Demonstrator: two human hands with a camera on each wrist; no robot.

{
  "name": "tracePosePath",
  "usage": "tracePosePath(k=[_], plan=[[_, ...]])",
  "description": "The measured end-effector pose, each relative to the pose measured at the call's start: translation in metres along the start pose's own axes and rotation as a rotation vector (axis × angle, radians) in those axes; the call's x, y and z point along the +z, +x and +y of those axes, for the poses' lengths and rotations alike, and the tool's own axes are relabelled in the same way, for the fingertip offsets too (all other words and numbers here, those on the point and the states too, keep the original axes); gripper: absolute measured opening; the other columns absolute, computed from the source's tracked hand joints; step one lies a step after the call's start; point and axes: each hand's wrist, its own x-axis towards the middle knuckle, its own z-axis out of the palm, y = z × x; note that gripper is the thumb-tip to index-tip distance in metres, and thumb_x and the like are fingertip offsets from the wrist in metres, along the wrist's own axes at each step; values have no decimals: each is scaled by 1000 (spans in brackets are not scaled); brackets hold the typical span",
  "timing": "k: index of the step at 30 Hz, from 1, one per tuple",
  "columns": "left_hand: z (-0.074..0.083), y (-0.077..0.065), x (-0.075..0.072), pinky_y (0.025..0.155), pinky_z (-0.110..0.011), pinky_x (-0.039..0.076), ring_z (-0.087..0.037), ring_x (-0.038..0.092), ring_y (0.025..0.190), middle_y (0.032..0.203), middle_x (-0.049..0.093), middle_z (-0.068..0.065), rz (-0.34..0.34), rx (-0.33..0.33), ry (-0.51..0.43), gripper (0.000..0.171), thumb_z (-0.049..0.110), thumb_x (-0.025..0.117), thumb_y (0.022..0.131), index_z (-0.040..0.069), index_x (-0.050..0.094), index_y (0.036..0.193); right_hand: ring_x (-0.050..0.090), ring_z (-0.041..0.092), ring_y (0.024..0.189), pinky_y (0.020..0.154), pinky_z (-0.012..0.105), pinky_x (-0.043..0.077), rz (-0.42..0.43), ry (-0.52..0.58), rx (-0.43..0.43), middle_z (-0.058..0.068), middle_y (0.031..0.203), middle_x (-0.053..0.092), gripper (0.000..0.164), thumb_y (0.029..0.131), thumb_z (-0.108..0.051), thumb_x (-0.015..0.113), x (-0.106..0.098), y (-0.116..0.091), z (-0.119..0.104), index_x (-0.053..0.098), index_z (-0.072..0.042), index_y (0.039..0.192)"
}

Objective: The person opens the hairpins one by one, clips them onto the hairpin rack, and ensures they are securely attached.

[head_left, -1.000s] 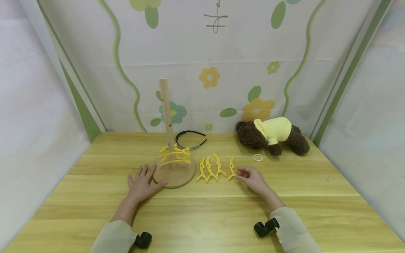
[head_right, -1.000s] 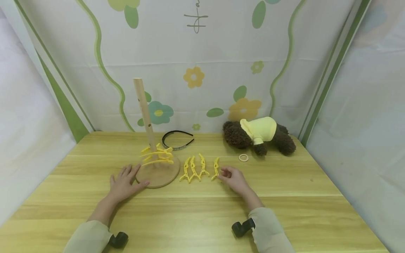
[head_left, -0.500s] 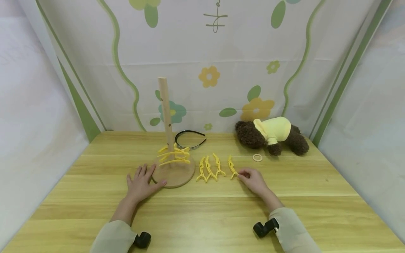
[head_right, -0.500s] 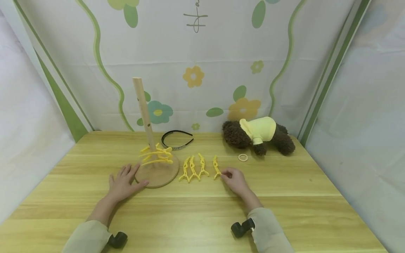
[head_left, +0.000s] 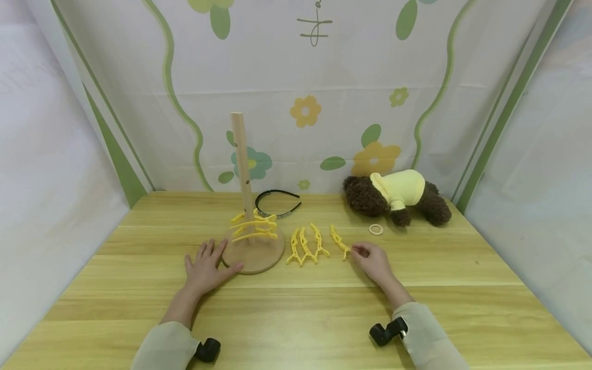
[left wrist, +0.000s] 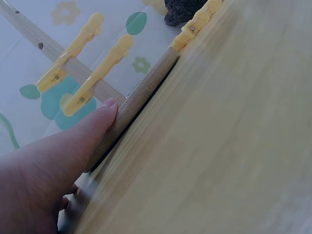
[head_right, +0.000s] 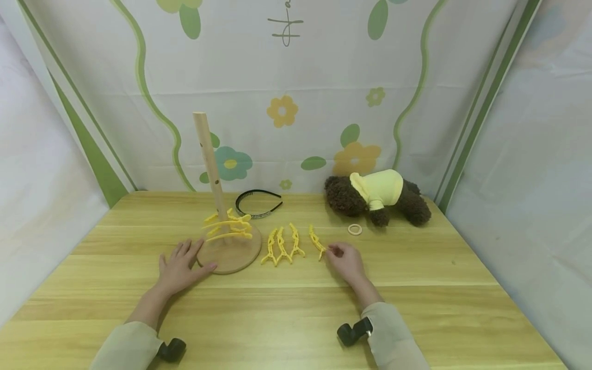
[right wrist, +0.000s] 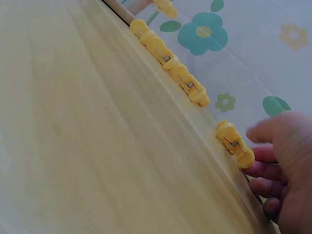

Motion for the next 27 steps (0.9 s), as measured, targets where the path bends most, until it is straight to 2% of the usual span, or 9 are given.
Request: tracePosePath(k=[4,6,9,11,19,27], plan=[[-1,1,1,84,-66,-4,-42,10,123,135,20,-26,1,2,9,86,64,49,73,9,29,135,52,22,82,71,37,42,-24,-75,6,9,90,56,53,72,-42,66,2,-1,-2,59,1,103],[-2,1,1,84,-67,-4,-42,11,123,135,21,-26,5,3,9,86,64,49,73,8,29,135,51,24,85,73,39,41,-24,-142,2,10,94,54,60,69,-49,66,5,-2,-4,58,0,103],[-2,1,1,84,-67,-4,-42,11,123,135,20,-26,6,2,10,86,64,49,73,8,29,135,50,25,84,72,39,41,-13,-213,-6,11,94,53,58,69,-48,66,7,-3,-7,58,0,101],[-2,1,1,84,-66,-4,-42,11,123,135,20,-26,3,0,10,87,64,49,72,8,29,135,50,25,83,71,39,40,1,-229,-18,13,93,53,53,70,-42,68,8,-3,-7,58,1,100],[0,1,1,84,-66,-4,-42,11,123,135,20,-26,1,1,5,86,64,49,72,9,29,135,48,31,86,73,43,38,42,-231,-50,17,94,53,41,74,-26,67,5,-4,-6,59,4,100],[-1,1,0,85,-66,-4,-41,10,123,135,20,-25,-6,-3,3,87,65,48,72,9,28,136,43,33,88,73,44,35,69,-245,-26,18,94,49,51,71,-36,69,6,-4,-6,59,4,102]])
